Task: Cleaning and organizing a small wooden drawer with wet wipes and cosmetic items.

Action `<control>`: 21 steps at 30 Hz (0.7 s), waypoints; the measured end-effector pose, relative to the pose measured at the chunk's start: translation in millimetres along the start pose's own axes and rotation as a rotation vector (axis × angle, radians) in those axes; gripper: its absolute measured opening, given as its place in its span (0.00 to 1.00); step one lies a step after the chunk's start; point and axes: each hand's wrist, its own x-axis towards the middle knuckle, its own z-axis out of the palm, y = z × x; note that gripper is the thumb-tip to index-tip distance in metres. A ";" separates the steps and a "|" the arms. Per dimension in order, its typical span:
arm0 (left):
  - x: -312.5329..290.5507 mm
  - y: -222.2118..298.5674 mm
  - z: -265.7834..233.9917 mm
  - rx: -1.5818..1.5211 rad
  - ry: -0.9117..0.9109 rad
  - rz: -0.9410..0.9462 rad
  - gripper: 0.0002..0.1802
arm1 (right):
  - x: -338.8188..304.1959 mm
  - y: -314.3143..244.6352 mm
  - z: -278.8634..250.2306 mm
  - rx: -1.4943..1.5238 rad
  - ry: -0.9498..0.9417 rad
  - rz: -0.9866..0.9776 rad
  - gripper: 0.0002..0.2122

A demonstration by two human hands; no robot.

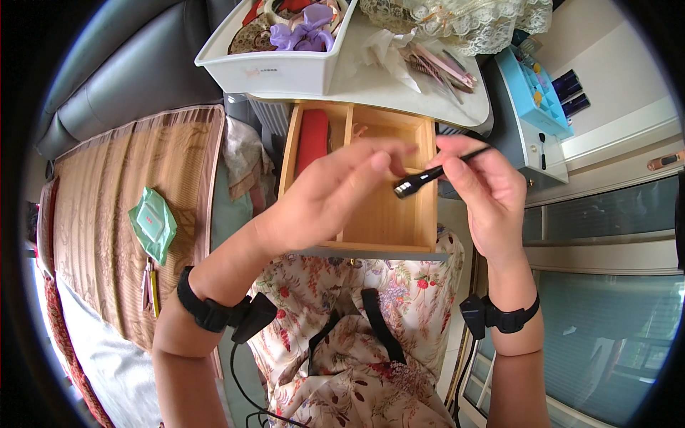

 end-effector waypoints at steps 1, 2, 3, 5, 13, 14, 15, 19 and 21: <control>2.0 5.3 -0.6 -0.171 0.071 -0.095 0.19 | 1.6 1.0 0.4 0.009 0.007 0.047 0.10; 4.3 7.6 -0.8 -0.342 0.143 -0.190 0.21 | 1.3 2.1 1.2 0.012 0.008 0.050 0.10; 11.4 1.9 -0.8 -0.415 0.191 -0.064 0.23 | 1.5 2.6 2.9 -0.017 -0.079 0.167 0.11; 13.4 3.3 1.1 -0.557 0.270 -0.098 0.22 | -3.2 14.1 8.2 -0.052 -0.192 0.293 0.12; 22.6 10.3 4.6 -0.728 0.373 -0.063 0.22 | -13.0 22.7 35.4 0.114 -0.233 0.431 0.12; 22.4 12.4 4.7 -0.726 0.373 -0.064 0.22 | -12.6 23.6 39.7 0.051 -0.179 0.336 0.11; 21.3 14.8 4.7 -0.694 0.375 -0.080 0.22 | -12.1 23.9 39.3 0.020 -0.155 0.288 0.11; 11.7 11.6 0.0 -0.625 0.252 -0.195 0.20 | -11.3 22.8 23.0 0.170 -0.251 0.453 0.09; 6.3 13.8 -5.9 -0.601 0.188 -0.237 0.18 | -12.2 22.7 19.5 0.319 -0.317 0.506 0.10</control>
